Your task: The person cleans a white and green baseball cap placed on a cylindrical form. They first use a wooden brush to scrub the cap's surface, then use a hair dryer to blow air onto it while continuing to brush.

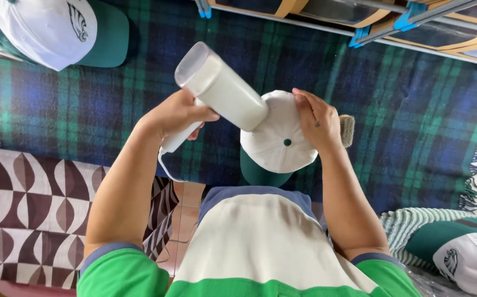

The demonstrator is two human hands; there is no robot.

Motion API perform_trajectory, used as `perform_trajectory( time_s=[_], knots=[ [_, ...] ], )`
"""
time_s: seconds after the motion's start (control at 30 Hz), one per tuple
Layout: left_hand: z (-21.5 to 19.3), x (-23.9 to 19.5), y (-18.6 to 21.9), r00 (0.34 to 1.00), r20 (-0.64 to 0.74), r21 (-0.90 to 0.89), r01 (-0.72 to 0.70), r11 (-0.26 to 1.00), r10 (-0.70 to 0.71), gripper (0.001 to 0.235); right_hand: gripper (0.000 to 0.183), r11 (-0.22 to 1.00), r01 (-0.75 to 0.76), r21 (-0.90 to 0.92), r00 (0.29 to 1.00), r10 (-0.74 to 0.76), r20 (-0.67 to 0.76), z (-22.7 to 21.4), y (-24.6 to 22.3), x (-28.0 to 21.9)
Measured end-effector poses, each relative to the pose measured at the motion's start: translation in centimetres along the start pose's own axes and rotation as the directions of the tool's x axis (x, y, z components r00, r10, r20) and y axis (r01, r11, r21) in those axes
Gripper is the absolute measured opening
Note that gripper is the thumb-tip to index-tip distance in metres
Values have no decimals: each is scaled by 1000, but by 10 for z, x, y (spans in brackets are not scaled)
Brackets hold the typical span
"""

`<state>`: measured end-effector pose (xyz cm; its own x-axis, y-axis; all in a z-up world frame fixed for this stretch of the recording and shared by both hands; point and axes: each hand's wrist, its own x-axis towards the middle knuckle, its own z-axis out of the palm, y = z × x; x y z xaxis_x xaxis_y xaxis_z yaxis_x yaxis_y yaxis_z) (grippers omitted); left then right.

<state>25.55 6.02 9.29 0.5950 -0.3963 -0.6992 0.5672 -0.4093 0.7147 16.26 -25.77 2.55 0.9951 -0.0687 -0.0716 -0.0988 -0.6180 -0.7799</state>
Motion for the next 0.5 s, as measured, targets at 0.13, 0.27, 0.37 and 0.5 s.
perform_trajectory(
  time_s=[0.13,0.27,0.37,0.5],
  knots=[
    [12,34,22,999,3,101,-43,994,43,52,30,993,-116,1,993,116,-11,3,15,-1],
    [26,8,73,994,-55,391,-68,918,98,52,34,970,-234,71,969,238,-68,17,61,14],
    [42,-22,75,998,-5,515,-57,855,69,57,30,965,-216,152,966,233,-109,-3,8,-15],
    [77,-44,72,999,4,746,-32,665,44,69,33,980,-171,101,982,177,-59,0,17,-22]
  ],
)
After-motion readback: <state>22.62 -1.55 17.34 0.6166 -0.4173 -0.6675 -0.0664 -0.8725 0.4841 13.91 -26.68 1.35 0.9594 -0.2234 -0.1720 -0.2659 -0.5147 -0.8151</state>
